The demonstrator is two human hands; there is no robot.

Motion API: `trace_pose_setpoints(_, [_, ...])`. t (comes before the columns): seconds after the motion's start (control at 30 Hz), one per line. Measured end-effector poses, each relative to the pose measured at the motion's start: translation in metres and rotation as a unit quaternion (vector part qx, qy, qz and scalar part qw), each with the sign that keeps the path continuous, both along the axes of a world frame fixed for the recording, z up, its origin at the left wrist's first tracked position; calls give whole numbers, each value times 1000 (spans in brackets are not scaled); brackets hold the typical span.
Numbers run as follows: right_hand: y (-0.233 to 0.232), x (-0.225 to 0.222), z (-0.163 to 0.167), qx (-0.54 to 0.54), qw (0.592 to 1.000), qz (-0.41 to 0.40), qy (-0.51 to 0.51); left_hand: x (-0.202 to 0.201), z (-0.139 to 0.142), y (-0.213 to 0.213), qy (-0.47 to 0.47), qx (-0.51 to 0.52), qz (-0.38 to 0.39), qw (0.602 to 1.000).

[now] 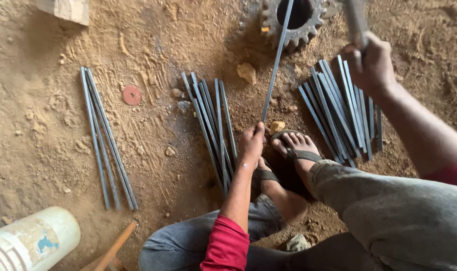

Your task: The person sits on the ground and repeatedly sharpens the ends of metal rods using a hammer and a gear-like anvil. They pick up rods from a pile, strike them against the gear, and place the sharpened rods into a separate pile.

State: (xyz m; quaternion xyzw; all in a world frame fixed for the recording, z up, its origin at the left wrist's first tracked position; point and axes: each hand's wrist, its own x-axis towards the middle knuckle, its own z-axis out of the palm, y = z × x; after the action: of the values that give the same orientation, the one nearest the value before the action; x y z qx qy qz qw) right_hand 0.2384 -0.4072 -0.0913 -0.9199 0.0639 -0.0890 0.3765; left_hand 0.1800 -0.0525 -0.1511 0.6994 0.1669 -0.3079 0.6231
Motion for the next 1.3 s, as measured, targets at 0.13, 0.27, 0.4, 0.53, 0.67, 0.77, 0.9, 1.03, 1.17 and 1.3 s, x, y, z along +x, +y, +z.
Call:
trace_pose_setpoints(0.13, [-12,8,20,38,992,-48,112,2,-4,1,-17,54,-18,998])
trace_pose_setpoints(0.27, [-23,2,24,74,985,-2,-158,-1,-12,3,15,-8,4,1000])
trace_pose_setpoints(0.4, [-23,15,17,74,984,46,-155,-5,-23,6,-1,-32,-4,999])
trace_pose_setpoints(0.53, [-18,29,43,53,973,-84,210,-4,-24,4,-62,-39,-10,997])
trace_pose_setpoints(0.67, [-3,13,80,70,964,-107,233,0,-13,11,86,-118,-25,989])
trace_pose_setpoints(0.77, [13,-7,85,217,975,-24,42,2,-10,19,169,-200,-51,964])
trace_pose_setpoints(0.9, [10,16,80,91,992,-4,91,11,-25,18,241,-313,-38,918])
trace_pose_setpoints(1.03, [-9,48,80,28,948,-83,307,9,-39,24,279,-317,-27,906])
trace_pose_setpoints(1.17, [16,14,51,-20,962,-77,262,15,-38,24,250,-315,-50,914])
trace_pose_setpoints(1.3, [40,-48,17,-36,964,-119,234,26,-8,-4,262,-342,-20,902])
